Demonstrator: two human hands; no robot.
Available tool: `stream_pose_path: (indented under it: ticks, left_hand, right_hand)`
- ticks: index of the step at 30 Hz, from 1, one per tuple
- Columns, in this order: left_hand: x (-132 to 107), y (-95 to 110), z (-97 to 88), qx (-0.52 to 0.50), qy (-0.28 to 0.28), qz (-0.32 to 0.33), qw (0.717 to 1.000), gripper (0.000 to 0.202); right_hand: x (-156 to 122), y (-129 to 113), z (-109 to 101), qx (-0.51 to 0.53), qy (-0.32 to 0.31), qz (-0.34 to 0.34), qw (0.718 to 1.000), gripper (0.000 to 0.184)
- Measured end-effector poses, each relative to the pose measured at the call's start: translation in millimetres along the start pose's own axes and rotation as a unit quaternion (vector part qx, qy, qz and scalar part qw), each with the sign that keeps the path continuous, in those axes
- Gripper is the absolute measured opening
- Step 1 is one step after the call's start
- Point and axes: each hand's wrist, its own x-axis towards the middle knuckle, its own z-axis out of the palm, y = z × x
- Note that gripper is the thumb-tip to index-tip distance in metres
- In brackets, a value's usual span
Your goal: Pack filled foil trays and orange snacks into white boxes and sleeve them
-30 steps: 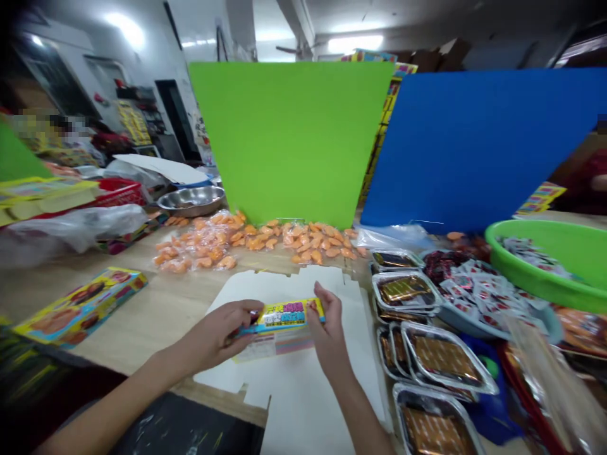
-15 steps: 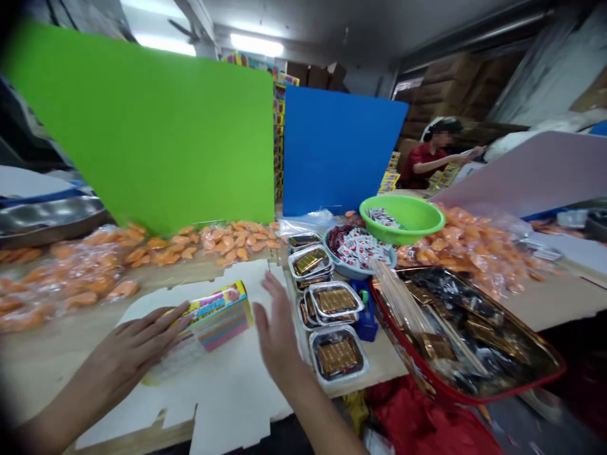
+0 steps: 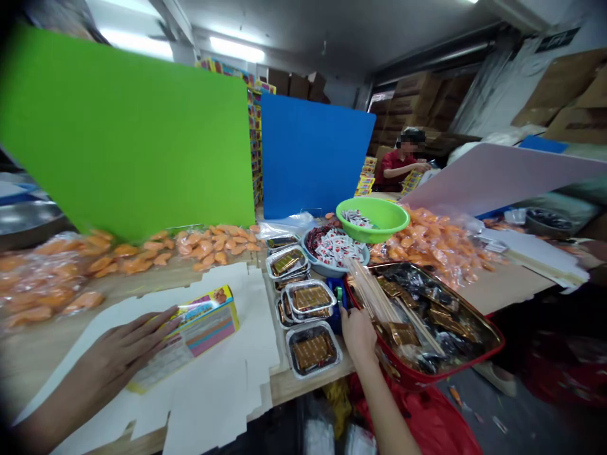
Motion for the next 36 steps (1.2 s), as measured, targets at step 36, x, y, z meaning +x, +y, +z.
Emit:
stream_pose_path:
  ticks: [36]
  left_hand:
    - [-1.8,-3.6,3.0,-0.025,-0.031,-0.03,0.999,0.043]
  right_hand:
    - [-59.6,44.2,35.8,0.669,0.084,0.219,0.705,0.041]
